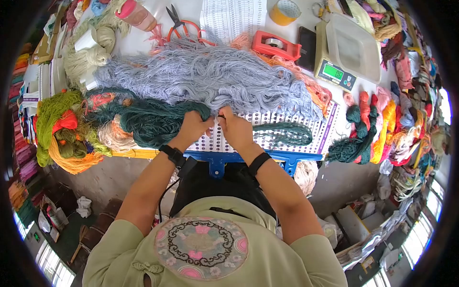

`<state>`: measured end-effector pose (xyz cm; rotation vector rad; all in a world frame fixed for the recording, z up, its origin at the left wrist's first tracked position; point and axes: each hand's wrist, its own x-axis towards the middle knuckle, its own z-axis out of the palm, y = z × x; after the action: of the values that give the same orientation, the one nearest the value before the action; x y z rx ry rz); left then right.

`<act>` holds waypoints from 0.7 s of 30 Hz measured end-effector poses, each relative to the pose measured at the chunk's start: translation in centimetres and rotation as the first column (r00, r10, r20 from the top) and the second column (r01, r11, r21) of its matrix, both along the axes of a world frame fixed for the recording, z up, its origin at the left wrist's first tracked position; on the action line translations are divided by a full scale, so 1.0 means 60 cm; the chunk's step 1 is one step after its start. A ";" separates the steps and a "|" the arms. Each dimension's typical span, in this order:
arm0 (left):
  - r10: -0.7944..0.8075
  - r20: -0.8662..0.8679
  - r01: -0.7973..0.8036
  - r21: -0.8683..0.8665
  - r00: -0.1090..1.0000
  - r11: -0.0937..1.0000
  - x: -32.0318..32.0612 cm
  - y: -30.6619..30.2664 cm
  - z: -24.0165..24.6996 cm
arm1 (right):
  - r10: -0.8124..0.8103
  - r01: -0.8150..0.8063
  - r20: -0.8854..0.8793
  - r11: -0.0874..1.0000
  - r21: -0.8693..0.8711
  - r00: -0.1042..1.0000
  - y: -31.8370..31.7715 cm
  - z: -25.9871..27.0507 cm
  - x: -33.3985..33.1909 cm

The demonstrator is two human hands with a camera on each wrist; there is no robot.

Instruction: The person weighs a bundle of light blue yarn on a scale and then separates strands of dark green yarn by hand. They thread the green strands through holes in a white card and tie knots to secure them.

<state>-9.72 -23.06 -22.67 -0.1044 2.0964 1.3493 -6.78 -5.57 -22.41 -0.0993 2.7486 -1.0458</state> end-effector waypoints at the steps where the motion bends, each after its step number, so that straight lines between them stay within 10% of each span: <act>1: -0.051 -0.126 0.041 -0.080 0.991 0.996 -0.004 -0.005 0.011 | -0.003 0.001 0.036 0.999 0.034 0.999 0.003 0.005 -0.001; 5: 0.188 -0.119 -0.202 -0.118 0.975 0.972 -0.008 -0.070 0.016 | -0.033 0.039 0.132 0.998 -0.039 0.991 0.023 0.004 -0.009; 8: 0.310 0.293 -0.379 0.215 0.904 0.900 -0.002 -0.082 0.018 | -0.038 0.048 0.182 0.997 -0.053 0.983 0.026 0.003 -0.011; 15: 0.333 0.181 -0.351 0.078 0.925 0.933 0.000 -0.063 0.014 | -0.037 0.054 0.199 0.995 -0.081 0.979 0.029 -0.001 -0.013; 21: 0.289 0.608 -0.605 0.410 0.739 0.683 0.020 -0.021 0.055 | -0.037 0.072 0.241 0.988 -0.136 0.970 0.032 -0.001 -0.016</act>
<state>-8.54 -24.30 -19.39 -0.6977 1.1634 1.9693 -7.75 -3.63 -22.48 0.0772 2.4731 -1.1864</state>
